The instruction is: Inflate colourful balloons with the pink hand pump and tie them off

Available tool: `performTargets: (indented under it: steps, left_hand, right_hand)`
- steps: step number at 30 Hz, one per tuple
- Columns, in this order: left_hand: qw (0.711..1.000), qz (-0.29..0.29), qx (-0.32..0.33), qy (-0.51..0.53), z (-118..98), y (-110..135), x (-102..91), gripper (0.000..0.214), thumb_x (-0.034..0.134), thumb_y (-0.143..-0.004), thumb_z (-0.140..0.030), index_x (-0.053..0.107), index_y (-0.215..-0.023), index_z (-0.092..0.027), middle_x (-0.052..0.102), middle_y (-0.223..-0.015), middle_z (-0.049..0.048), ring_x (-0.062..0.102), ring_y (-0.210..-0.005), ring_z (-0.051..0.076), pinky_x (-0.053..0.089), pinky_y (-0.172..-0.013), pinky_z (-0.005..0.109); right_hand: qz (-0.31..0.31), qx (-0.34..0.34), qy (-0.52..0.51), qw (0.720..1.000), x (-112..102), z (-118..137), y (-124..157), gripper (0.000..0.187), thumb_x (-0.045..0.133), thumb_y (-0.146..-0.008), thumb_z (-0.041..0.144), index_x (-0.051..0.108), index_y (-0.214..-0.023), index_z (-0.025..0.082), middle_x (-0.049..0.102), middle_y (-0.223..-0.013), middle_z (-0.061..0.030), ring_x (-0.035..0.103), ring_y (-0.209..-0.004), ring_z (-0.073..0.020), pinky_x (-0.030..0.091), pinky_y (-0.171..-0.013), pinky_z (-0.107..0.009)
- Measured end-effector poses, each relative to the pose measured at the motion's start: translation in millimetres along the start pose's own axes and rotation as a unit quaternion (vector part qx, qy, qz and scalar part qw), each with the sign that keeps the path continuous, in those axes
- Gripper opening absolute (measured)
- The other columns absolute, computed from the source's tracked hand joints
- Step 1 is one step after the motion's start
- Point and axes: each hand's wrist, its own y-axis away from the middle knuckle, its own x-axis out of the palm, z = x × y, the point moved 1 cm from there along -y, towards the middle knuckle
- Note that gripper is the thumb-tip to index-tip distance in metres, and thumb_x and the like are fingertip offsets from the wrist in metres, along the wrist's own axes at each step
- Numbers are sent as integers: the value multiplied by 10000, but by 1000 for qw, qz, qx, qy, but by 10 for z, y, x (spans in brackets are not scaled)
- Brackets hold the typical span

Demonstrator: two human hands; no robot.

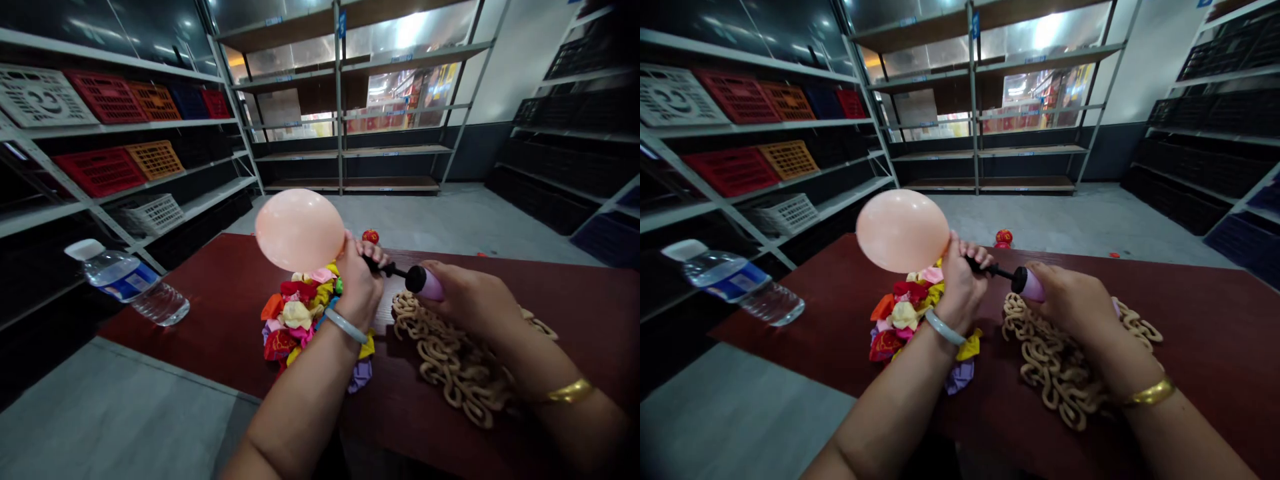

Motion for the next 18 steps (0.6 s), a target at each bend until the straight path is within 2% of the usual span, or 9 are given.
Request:
performTargets:
  steps: [3,5,8,12,15,18]
  left_hand:
    - [999,-19,40,8,-296,-115,5,533,576,-920,-536,321,-599,-195,322,-493,-67,327,-394,69,254,-426,222]
    - [997,-17,76,8,-455,-156,16,532,580,-920,-530,310,-603,-199,311,-494,-71,328,-394,69,259,-426,222]
    - [995,-9,98,2,-551,-165,29,538,593,-913,-524,290,-604,-204,292,-494,-76,321,-391,71,251,-423,224]
    - [995,-7,95,13,-438,-151,1,507,583,-930,-485,306,-614,-201,306,-500,-74,328,-396,69,257,-431,219]
    - [997,-23,70,23,-255,-114,-21,483,558,-948,-457,316,-619,-199,314,-496,-69,337,-401,72,254,-432,215]
    - [999,-25,29,26,-40,-14,-4,481,532,-962,-451,317,-616,-195,315,-499,-66,329,-401,67,249,-430,215]
  right_hand:
    - [-1,0,2,1000,-54,-149,-21,444,602,-846,433,602,-1270,302,728,-1153,-23,700,-932,-252,441,-659,-328]
    - [-12,2,11,1000,-85,-234,-29,415,594,-844,432,622,-1239,306,739,-1077,-27,694,-891,-252,424,-640,-324]
    - [-33,7,33,999,-109,-296,-26,400,590,-839,442,629,-1212,303,739,-1002,-27,685,-831,-249,394,-605,-321]
    - [-34,16,64,997,-86,-260,3,451,616,-814,438,609,-1237,282,737,-1025,-38,685,-812,-251,369,-576,-324]
    - [-38,12,74,996,-68,-157,26,476,627,-802,410,604,-1253,261,733,-1061,-49,685,-836,-252,380,-588,-330]
    - [-49,15,87,995,-69,-6,41,477,628,-800,403,612,-1247,240,736,-1001,-59,684,-801,-251,374,-573,-331]
